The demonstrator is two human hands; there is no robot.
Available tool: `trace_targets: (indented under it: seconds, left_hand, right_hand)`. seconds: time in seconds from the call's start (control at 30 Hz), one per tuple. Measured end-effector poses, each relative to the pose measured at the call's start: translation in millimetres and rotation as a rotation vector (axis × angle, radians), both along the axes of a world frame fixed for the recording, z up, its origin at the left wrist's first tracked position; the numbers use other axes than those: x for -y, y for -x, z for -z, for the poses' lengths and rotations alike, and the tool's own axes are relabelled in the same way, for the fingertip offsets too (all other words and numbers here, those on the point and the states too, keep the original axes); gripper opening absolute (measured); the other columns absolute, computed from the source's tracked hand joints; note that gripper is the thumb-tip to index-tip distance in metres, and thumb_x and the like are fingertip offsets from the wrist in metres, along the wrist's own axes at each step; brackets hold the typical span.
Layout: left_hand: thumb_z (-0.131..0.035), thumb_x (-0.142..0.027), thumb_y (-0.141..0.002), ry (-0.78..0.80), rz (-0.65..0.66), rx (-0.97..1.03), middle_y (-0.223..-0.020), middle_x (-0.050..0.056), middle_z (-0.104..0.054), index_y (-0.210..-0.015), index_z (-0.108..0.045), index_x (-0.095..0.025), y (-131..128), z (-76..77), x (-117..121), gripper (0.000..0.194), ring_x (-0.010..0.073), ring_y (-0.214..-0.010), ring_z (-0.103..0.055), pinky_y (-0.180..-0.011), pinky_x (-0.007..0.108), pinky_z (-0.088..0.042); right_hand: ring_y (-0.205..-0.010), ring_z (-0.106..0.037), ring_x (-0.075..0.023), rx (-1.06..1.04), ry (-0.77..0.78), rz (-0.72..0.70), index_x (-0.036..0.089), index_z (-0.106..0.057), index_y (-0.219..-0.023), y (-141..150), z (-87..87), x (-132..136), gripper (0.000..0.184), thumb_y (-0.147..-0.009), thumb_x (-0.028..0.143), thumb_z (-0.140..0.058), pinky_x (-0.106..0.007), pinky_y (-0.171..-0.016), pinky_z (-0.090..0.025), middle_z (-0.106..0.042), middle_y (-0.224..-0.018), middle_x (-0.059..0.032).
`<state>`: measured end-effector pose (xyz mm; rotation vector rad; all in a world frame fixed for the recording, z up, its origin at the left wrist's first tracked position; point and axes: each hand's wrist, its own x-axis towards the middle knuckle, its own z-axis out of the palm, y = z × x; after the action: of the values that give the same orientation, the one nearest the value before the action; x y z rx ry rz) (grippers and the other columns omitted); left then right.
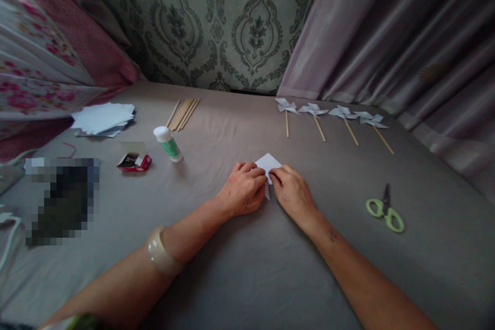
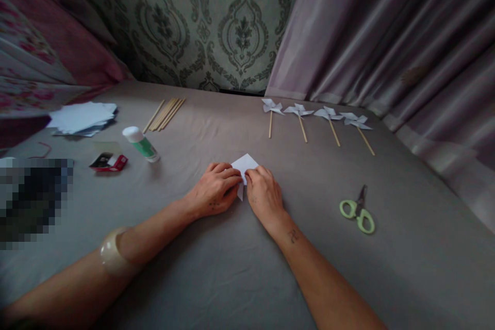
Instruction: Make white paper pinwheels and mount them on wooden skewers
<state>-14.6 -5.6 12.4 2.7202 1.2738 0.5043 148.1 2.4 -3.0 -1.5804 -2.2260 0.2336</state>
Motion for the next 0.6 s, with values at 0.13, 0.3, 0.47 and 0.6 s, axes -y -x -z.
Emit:
trace_targets:
  seconds: [0.13, 0.3, 0.47, 0.6]
  left_hand:
    - [-0.045, -0.02, -0.088, 0.007, 0.0, -0.001, -0.099, 0.007, -0.069, -0.094, -0.067, -0.016, 0.2, 0.5, -0.6, 0.023, 0.024, -0.101, -0.056, -0.089, 0.039, -0.038]
    - [-0.045, -0.02, -0.088, 0.0, 0.001, 0.019, -0.097, 0.007, -0.069, -0.088, -0.067, -0.016, 1.2, 1.2, -0.9, 0.023, 0.0236, -0.1, -0.056, -0.089, 0.039, -0.037]
    - [-0.044, -0.02, -0.088, -0.004, -0.032, 0.08, -0.098, 0.006, -0.069, -0.089, -0.068, -0.018, 3.4, 2.4, -0.6, 0.024, 0.0236, -0.1, -0.056, -0.086, 0.039, -0.038]
    - [-0.046, -0.018, -0.087, -0.015, -0.134, 0.192, -0.1, 0.005, -0.07, -0.091, -0.068, -0.019, 7.2, 4.0, -3.4, 0.022, 0.0227, -0.099, -0.057, -0.084, 0.037, -0.04]
  right_hand:
    - [-0.094, -0.057, -0.0211, 0.143, 0.029, -0.003, 0.018, -0.067, -0.094, 3.4, -9.0, 2.7, 0.026, -0.095, 0.018, -0.041, -0.029, -0.078, -0.042, -0.065, -0.097, -0.0097]
    - [-0.099, -0.055, -0.0229, 0.407, 0.063, -0.097, 0.017, -0.067, -0.088, 7.0, -26.7, -1.9, 0.029, -0.095, 0.016, -0.039, -0.03, -0.078, -0.041, -0.064, -0.098, -0.0116]
    - [-0.099, -0.061, -0.0257, 0.56, 0.193, -0.147, 0.013, -0.067, -0.099, 15.5, -53.3, -20.1, 0.025, -0.091, 0.016, -0.044, -0.03, -0.078, -0.042, -0.067, -0.103, -0.0166]
    - [-0.097, -0.064, -0.025, 0.618, 0.254, -0.231, 0.013, -0.069, -0.098, 24.2, -67.9, -36.3, 0.025, -0.084, 0.012, -0.049, -0.028, -0.075, -0.042, -0.07, -0.098, -0.0165]
